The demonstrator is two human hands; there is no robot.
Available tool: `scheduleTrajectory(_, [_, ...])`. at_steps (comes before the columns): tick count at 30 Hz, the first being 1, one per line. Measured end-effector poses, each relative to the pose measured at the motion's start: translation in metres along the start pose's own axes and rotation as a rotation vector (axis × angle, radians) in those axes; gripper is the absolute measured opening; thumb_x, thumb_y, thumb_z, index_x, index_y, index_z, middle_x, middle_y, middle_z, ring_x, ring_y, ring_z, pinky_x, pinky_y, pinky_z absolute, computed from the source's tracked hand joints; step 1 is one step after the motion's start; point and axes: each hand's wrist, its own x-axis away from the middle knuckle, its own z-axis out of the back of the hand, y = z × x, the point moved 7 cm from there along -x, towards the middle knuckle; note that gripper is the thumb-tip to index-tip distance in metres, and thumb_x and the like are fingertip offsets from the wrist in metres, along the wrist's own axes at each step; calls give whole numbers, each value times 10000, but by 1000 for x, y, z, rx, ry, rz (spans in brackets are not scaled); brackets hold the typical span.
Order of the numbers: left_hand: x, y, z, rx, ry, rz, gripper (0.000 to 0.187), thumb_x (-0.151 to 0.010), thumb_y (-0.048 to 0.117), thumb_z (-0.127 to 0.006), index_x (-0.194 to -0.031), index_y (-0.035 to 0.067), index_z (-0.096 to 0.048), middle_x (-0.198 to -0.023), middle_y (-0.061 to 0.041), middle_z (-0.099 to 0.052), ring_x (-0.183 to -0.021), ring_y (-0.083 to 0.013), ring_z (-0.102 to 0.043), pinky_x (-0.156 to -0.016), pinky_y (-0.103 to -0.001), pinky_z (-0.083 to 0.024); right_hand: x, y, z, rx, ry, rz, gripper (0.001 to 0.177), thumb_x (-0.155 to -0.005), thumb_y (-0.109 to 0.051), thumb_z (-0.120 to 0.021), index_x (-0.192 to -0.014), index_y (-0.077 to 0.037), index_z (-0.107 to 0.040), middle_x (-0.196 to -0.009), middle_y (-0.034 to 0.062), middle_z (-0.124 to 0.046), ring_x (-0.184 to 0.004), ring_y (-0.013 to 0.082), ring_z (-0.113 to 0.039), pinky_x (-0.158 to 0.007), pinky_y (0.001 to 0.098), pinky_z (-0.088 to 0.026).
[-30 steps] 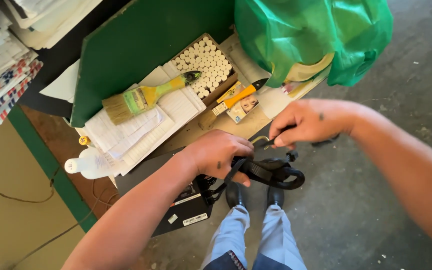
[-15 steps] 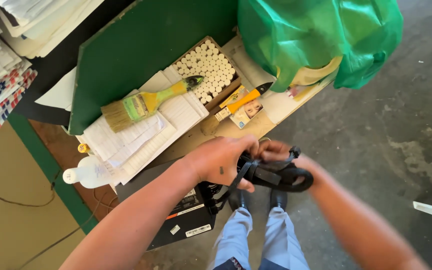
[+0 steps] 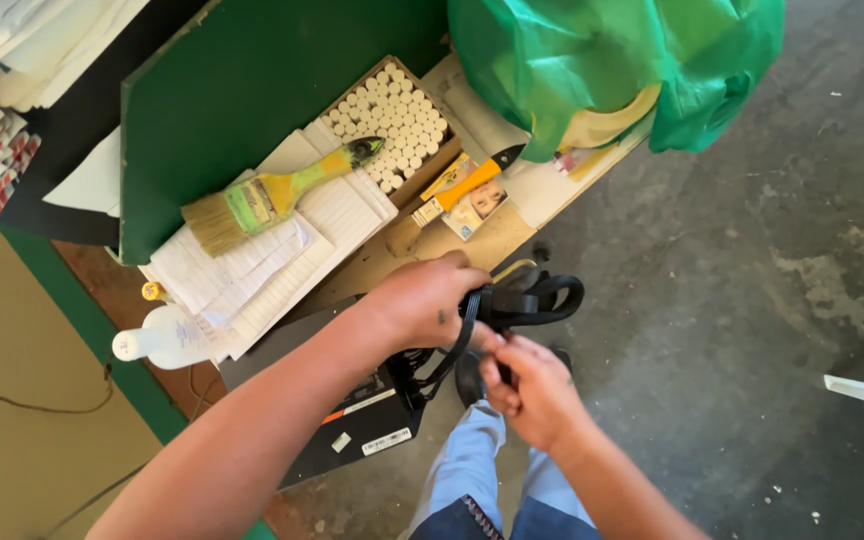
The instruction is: Cleaning a computer power supply unit and associated cables using a brush and then organizing the cables.
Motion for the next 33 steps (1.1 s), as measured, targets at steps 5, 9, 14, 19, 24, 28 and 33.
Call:
scheduleTrajectory(5, [-1, -4, -18, -137, -24, -4, 529, -647, 236, -800, -1153, 134, -682, -1141, -138, -650, -1036, -378, -664, -863, -468, -539, 11, -8, -10, 49, 30, -7, 198, -1028, -221, -540, -903, -66, -547, -678, 56, -586, -453, 128, -440, -427, 294, -346])
scheduleTrajectory(9, [4, -3, -18, -157, 48, 32, 543, -655, 113, -724, -1195, 127, -660, -1160, -112, -657, -1039, -366, -660, -847, -468, -544, 36, -12, -20, 99, 99, -27, 155, -1001, -200, -540, -1011, -61, -609, -711, 75, -631, -557, 192, -575, -545, 342, -483])
scheduleTrajectory(14, [6, -2, -18, -146, 86, 19, 551, -651, 104, -709, -1199, 128, -659, -1161, -88, -669, -1039, -355, -659, -830, -473, -545, 53, -17, 2, 448, 125, 121, 248, -958, -131, -597, -1159, -2, -665, -873, 101, -736, -810, 185, -689, -747, 310, -555])
scheduleTrajectory(19, [8, -4, -20, -153, 82, 43, 549, -655, 104, -698, -1202, 136, -660, -1154, -82, -670, -1033, -348, -663, -828, -472, -547, 77, -50, -21, 1099, 193, 315, 258, -865, -127, -728, -1095, -13, -701, -938, 73, -748, -879, 162, -712, -781, 299, -562])
scheduleTrajectory(24, [8, -7, -19, -138, 109, 62, 519, -654, 114, -703, -1171, 135, -673, -1130, -86, -669, -1017, -348, -669, -824, -472, -549, 106, -81, -68, 1512, 179, 862, 173, -791, -108, -788, -935, -52, -709, -958, 87, -672, -932, 214, -652, -726, 314, -515])
scheduleTrajectory(28, [5, -8, -20, -155, 123, 77, 485, -663, 119, -705, -1147, 131, -680, -1112, -90, -669, -1003, -351, -675, -817, -476, -553, 101, -64, -24, 1289, 180, 665, 209, -794, -74, -810, -947, -41, -672, -879, 98, -658, -862, 215, -627, -729, 320, -513])
scheduleTrajectory(33, [7, -7, -22, -189, 106, 64, 453, -664, 124, -710, -1117, 127, -683, -1098, -86, -666, -988, -354, -677, -798, -484, -559, 128, -86, -49, 1374, 326, 380, 313, -797, -86, -769, -1103, -65, -708, -799, 49, -701, -672, 128, -649, -607, 286, -536])
